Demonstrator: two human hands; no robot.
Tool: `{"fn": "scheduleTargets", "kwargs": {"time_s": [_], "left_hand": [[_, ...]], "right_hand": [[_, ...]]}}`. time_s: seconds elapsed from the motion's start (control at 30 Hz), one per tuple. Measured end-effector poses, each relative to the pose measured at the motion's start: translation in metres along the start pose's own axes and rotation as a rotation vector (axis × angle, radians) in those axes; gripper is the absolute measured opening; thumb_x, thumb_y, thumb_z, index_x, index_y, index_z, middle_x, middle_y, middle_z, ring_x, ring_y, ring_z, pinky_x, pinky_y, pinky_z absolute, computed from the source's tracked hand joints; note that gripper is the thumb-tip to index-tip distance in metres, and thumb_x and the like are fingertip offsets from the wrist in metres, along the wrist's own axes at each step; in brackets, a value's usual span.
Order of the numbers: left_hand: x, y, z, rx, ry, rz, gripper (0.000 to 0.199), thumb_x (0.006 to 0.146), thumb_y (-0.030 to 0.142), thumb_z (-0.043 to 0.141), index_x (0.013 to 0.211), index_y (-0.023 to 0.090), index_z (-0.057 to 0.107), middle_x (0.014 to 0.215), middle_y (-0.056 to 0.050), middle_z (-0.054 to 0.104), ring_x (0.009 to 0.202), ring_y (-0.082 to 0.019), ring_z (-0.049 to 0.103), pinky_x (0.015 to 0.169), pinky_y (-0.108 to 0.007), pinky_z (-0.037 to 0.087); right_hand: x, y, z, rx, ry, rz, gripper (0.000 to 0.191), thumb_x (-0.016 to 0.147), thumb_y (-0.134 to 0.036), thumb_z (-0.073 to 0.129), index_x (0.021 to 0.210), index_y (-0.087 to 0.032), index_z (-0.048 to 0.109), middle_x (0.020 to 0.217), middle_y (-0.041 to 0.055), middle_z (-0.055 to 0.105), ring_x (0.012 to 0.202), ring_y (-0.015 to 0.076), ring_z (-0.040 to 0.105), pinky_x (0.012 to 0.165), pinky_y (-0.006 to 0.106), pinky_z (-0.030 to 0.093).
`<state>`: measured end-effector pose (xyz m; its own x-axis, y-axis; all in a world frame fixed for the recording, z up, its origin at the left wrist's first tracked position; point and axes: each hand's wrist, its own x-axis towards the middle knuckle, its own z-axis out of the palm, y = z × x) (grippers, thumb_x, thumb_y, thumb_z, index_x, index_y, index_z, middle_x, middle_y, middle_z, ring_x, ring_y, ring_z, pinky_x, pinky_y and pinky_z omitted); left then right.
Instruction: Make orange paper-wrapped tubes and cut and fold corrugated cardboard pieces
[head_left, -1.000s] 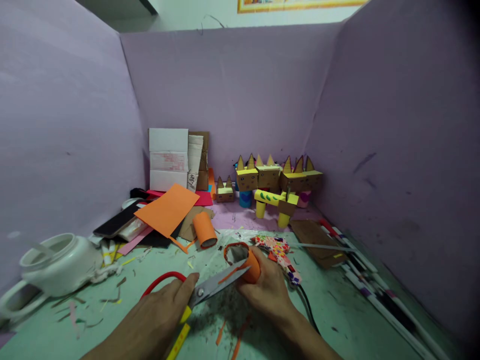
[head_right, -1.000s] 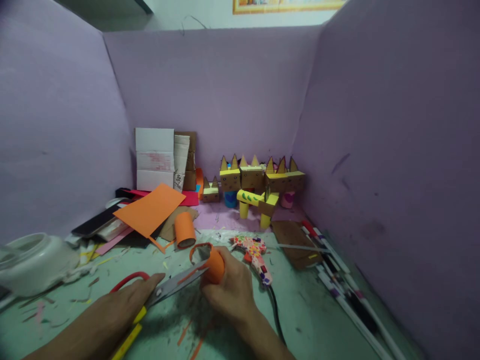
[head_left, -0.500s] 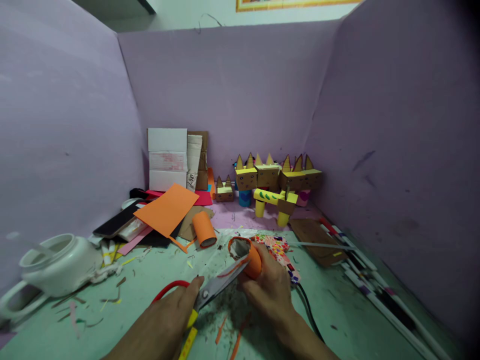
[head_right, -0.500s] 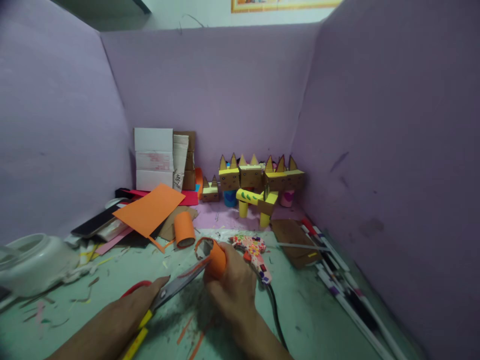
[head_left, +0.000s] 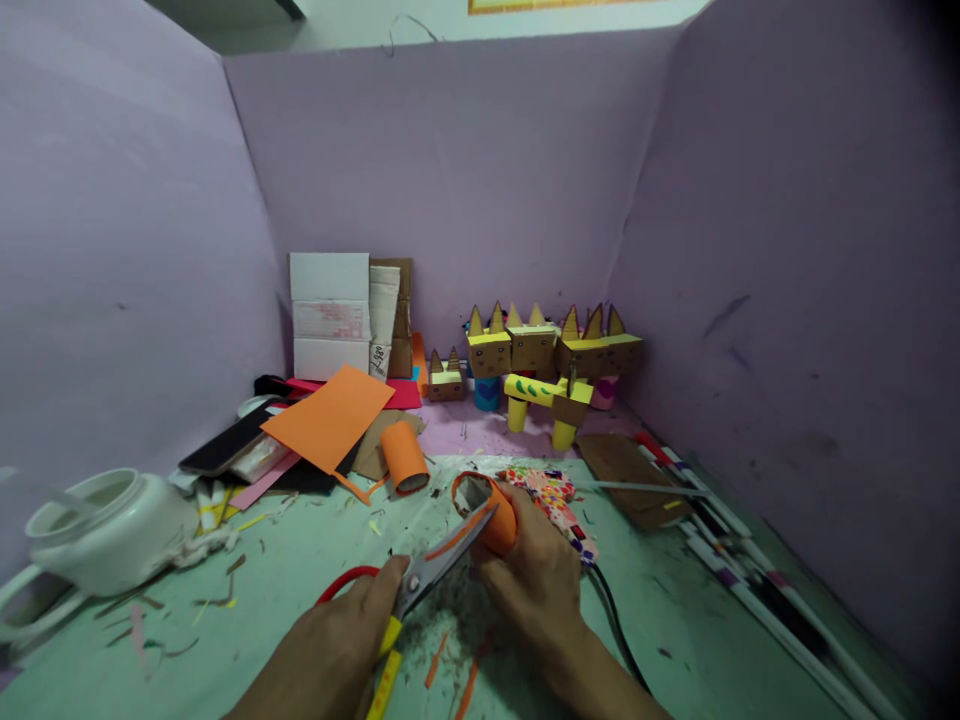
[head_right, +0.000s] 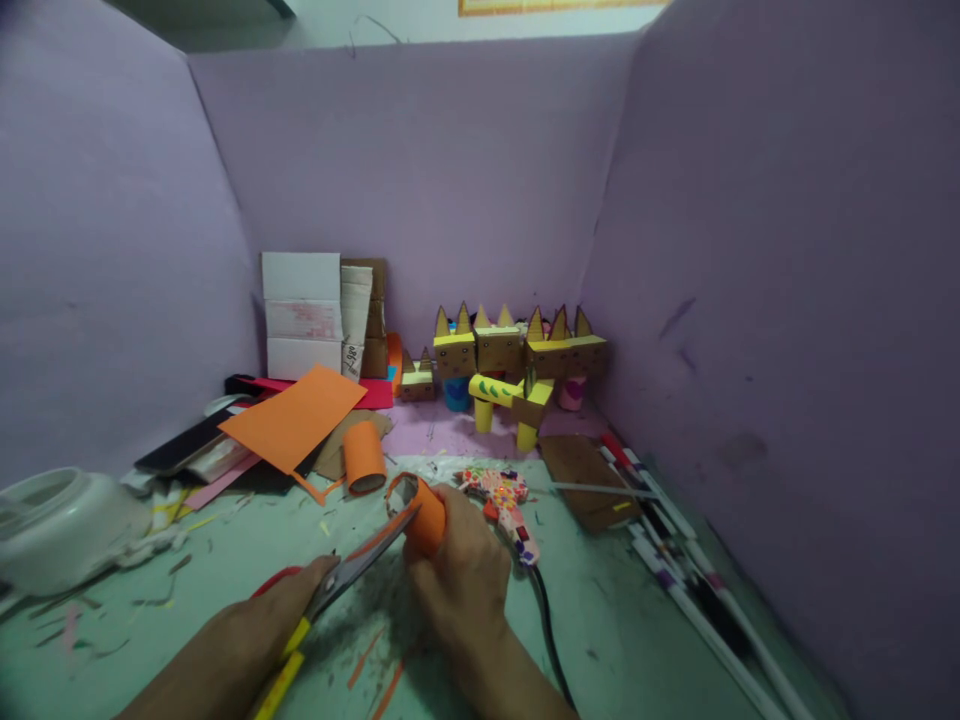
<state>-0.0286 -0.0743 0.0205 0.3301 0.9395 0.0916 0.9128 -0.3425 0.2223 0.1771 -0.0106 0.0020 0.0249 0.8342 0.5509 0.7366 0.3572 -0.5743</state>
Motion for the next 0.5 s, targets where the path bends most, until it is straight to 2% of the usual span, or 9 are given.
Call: {"fn": "scheduleTargets", "kwargs": {"time_s": [0.1,0.23,0.37,0.5], "left_hand": [[0.0,-0.002,0.002,-0.016,0.028,0.007,0.061,0.07,0.012,0.042,0.131,0.013,0.046,0.114,-0.012,0.067,0.096,-0.026,0.066,0.081,-0.032,0.052],[0.001,-0.015,-0.001,-0.131,0.087,0.122,0.063,0.072,0.008,0.041,0.133,0.024,0.036,0.12,-0.006,0.064,0.101,-0.021,0.064,0.084,-0.028,0.051],[0.003,-0.032,-0.013,-0.133,0.071,0.201,0.064,0.076,0.011,0.041,0.134,0.034,0.028,0.117,0.0,0.066,0.097,-0.019,0.066,0.08,-0.026,0.051],[0.0,-0.041,-0.026,-0.084,0.061,0.264,0.063,0.077,0.01,0.039,0.133,0.036,0.027,0.115,0.001,0.066,0.096,-0.019,0.065,0.082,-0.027,0.05]], "right_hand": [[0.0,-0.001,0.001,-0.007,0.005,-0.013,0.042,0.07,-0.021,0.054,0.112,-0.02,0.056,0.101,0.0081,0.071,0.088,0.026,0.067,0.07,0.033,0.051],[0.006,-0.006,-0.005,0.106,-0.057,0.033,0.044,0.069,-0.023,0.061,0.112,-0.021,0.055,0.105,0.0079,0.068,0.092,0.0255,0.065,0.075,0.034,0.049],[0.019,-0.006,-0.024,0.41,-0.38,0.044,0.057,0.065,-0.029,0.071,0.118,-0.022,0.052,0.108,0.0047,0.066,0.093,0.0236,0.062,0.082,0.035,0.047],[0.028,0.002,-0.037,0.611,-0.637,-0.014,0.06,0.062,-0.042,0.076,0.116,-0.024,0.058,0.102,0.0017,0.067,0.09,0.0235,0.062,0.08,0.034,0.047]]}}
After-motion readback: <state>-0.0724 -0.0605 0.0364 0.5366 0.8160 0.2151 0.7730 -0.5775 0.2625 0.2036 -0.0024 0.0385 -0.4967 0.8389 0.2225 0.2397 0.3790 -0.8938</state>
